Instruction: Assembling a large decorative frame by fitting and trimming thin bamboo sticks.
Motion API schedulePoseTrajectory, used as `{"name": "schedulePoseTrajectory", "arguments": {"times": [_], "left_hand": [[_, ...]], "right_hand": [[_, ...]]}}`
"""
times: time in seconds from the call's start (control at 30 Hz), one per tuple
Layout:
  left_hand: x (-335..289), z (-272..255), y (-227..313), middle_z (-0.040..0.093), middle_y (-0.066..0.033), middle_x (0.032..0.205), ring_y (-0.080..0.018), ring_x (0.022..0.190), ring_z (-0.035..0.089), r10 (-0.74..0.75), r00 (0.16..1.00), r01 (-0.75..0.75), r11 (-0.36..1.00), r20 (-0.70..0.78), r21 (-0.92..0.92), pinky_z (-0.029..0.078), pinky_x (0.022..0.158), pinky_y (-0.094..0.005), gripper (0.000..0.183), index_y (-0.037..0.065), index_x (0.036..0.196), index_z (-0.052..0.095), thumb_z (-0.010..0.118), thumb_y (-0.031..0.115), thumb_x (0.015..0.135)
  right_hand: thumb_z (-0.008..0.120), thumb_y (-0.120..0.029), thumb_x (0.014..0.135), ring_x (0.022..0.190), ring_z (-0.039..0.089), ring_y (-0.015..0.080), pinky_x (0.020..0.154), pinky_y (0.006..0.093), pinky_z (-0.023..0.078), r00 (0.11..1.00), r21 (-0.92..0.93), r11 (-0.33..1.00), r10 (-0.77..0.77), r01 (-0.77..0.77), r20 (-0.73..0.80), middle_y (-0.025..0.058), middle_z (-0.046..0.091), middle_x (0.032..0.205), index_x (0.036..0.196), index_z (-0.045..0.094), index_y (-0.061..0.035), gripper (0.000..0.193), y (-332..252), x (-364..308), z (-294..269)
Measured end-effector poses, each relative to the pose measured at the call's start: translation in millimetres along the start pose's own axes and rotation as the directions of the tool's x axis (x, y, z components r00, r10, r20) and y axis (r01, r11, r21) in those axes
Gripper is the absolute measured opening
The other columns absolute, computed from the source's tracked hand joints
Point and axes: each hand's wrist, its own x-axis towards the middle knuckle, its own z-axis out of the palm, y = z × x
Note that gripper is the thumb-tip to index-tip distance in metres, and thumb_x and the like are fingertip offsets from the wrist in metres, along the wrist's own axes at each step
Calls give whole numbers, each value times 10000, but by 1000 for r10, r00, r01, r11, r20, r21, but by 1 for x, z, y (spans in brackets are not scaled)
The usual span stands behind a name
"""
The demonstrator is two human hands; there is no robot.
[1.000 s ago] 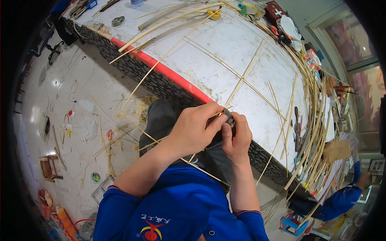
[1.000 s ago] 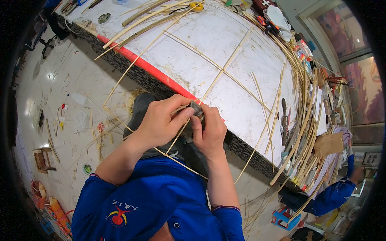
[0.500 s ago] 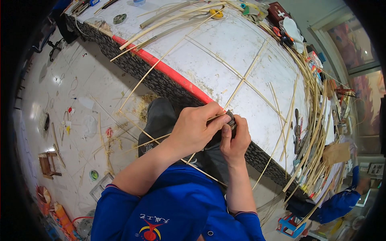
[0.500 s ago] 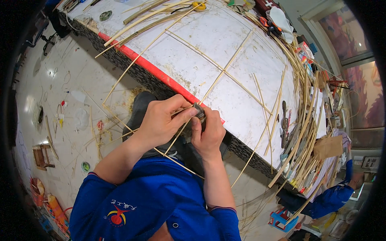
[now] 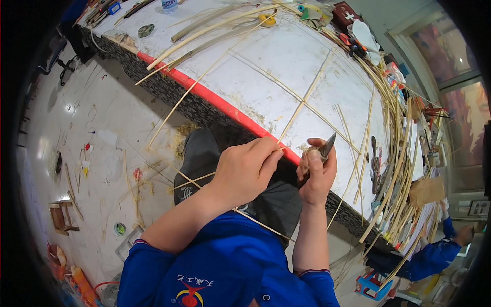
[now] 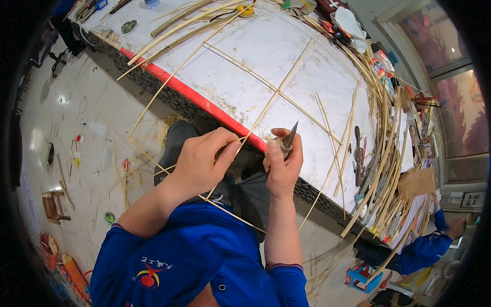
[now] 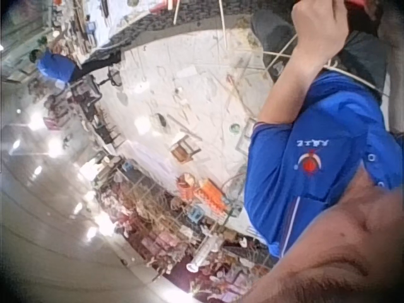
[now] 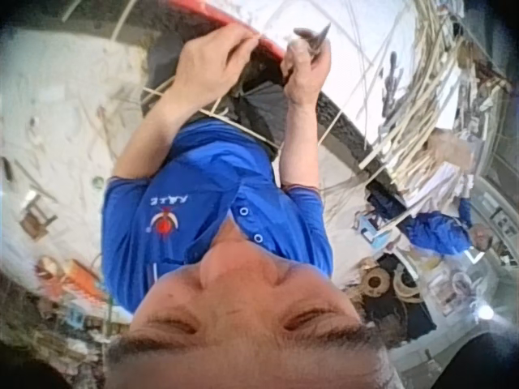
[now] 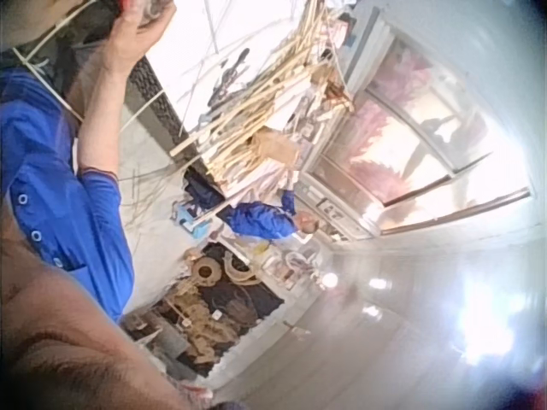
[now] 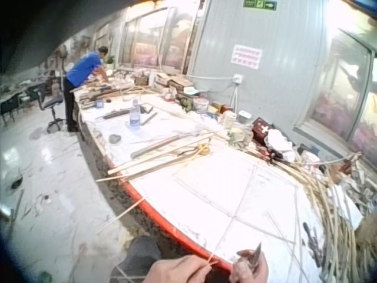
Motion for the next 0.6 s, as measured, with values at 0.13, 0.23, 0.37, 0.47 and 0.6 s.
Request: {"name": "schedulePoseTrajectory", "arguments": {"times": [0.13,0.23,0.37,0.47,0.6], "left_hand": [[-3,0,2,683,-143,862,-342,748,696,96,995,-99,986,30,134,538,639,-406,58,29,1015,661,675,46,961],[-2,0,4,681,-136,865,-344,756,697,157,987,-158,971,19,178,543,646,-416,61,29,1000,660,680,39,943],[-3,0,2,675,-128,852,-341,744,688,175,984,-178,956,35,232,542,643,-418,76,34,994,660,689,35,925],[-4,2,2,658,-119,830,-331,735,675,181,982,-189,950,54,248,534,641,-415,83,40,983,662,698,31,908],[-2,2,0,643,-111,820,-319,732,661,227,970,-243,927,89,285,527,640,-407,90,52,984,666,698,33,902]], "right_hand": [[676,-88,990,623,554,61,549,232,460,991,-1,999,49,-49,123,11,606,791,1106,629,-9,148,-8,-7,4],[670,-65,983,629,581,76,581,241,500,989,13,998,57,-59,134,23,632,792,1090,642,8,132,-12,-8,13],[686,-87,986,614,575,79,569,250,494,979,73,989,115,-129,171,14,628,759,1057,656,15,128,-16,-7,13],[696,-106,991,596,564,80,558,252,480,976,58,984,159,-169,150,7,620,735,1023,657,9,125,-18,-6,14],[703,-126,994,581,554,83,548,253,459,962,17,974,222,-228,160,10,615,723,987,644,1,140,-16,-5,11]]}}
